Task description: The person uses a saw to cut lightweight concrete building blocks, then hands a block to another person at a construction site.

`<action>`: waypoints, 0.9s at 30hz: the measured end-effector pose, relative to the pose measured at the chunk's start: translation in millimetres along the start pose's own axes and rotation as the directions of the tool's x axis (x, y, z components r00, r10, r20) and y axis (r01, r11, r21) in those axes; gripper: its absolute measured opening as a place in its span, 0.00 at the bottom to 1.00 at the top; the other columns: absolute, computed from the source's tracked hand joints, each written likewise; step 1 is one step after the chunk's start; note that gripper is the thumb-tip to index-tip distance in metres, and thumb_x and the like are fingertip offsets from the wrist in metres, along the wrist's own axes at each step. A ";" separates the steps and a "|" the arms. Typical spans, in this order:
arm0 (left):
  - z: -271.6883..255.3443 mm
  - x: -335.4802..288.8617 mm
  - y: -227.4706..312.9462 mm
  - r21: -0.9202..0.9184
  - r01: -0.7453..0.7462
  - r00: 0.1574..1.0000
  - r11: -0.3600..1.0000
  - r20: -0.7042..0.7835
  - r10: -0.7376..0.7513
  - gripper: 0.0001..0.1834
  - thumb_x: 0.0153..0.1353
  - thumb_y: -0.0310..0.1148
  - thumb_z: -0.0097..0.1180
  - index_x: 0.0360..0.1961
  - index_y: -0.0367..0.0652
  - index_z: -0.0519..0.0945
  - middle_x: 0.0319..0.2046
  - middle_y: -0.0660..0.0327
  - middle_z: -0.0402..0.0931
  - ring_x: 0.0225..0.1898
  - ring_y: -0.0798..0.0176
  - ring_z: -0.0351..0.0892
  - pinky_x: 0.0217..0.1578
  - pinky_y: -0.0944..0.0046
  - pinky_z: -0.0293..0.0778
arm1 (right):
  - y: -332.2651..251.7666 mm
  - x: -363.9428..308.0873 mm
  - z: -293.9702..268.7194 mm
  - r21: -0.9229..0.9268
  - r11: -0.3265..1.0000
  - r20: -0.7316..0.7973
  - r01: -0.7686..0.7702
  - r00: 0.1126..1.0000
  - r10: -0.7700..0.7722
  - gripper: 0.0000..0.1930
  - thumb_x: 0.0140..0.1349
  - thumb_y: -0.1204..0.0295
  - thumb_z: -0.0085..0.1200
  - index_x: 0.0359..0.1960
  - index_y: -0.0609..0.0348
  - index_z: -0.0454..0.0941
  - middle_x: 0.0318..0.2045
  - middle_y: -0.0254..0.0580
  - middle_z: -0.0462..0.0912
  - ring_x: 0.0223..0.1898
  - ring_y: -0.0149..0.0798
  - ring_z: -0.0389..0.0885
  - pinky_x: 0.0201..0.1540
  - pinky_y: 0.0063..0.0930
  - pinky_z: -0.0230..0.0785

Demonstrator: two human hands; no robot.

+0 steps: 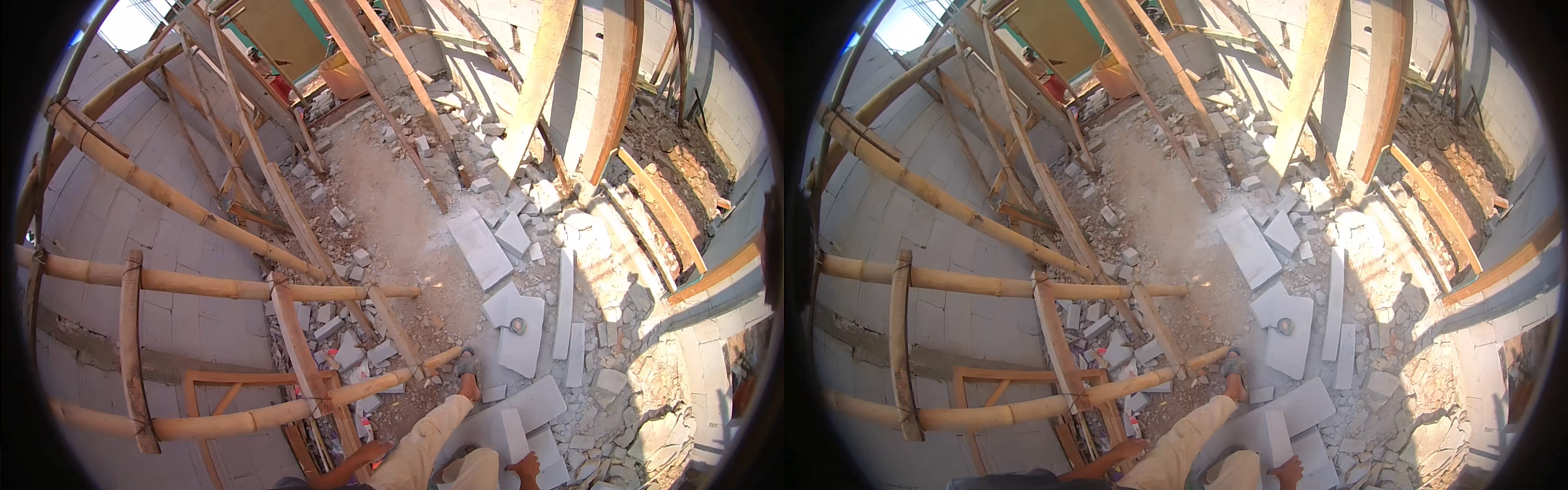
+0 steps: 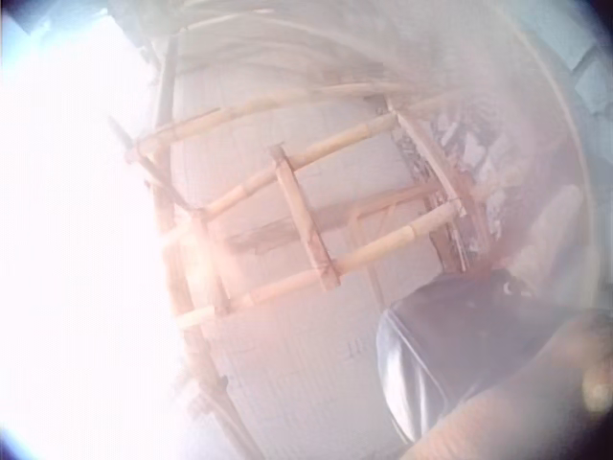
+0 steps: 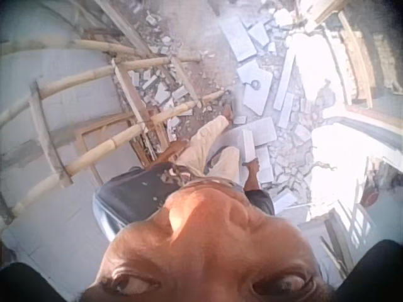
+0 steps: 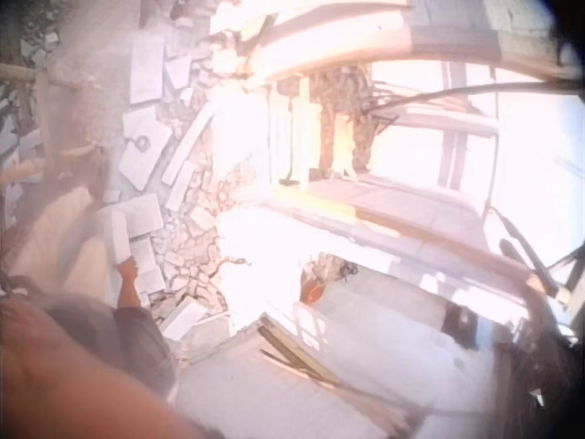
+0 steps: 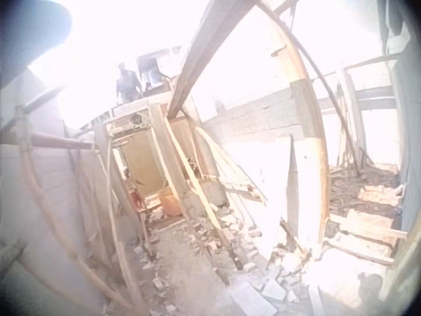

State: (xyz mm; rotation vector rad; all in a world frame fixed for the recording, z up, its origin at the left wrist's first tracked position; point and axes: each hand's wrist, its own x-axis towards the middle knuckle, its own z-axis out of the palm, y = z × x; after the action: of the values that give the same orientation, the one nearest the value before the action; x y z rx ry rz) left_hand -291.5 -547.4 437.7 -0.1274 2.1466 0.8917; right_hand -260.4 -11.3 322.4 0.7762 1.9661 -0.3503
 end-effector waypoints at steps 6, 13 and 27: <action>-54.4 169.5 99.8 -0.372 0.201 0.979 0.906 0.045 -0.199 0.26 0.74 0.53 0.49 0.58 0.44 0.81 0.46 0.47 0.85 0.45 0.45 0.86 0.50 0.50 0.80 | -102.4 -18.6 -154.8 -0.045 0.995 -0.130 0.094 0.986 -0.099 0.55 0.28 0.49 0.83 0.60 0.60 0.68 0.56 0.52 0.79 0.59 0.58 0.79 0.59 0.54 0.75; -224.6 262.2 201.4 -0.560 0.097 0.977 0.823 -0.106 -0.187 0.25 0.74 0.51 0.50 0.59 0.44 0.80 0.47 0.48 0.85 0.46 0.46 0.86 0.49 0.50 0.81 | -332.8 9.4 -350.3 -0.108 0.933 -0.242 0.343 0.901 -0.359 0.52 0.29 0.51 0.81 0.60 0.59 0.69 0.56 0.51 0.79 0.59 0.56 0.78 0.60 0.54 0.74; -530.7 336.0 268.6 -0.738 -0.140 0.922 0.660 -0.340 -0.185 0.23 0.74 0.46 0.52 0.60 0.42 0.79 0.51 0.50 0.84 0.48 0.49 0.86 0.48 0.50 0.82 | -701.9 -82.0 -586.1 -0.295 0.589 -0.283 0.752 0.520 -0.806 0.47 0.33 0.56 0.79 0.59 0.57 0.71 0.56 0.48 0.79 0.60 0.54 0.77 0.61 0.54 0.70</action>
State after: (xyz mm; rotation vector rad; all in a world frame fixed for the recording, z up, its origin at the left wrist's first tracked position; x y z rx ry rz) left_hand -955.1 -619.0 583.1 -0.8184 1.9490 1.8403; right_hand -1087.4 -259.0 634.6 -0.2456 2.6275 -0.6156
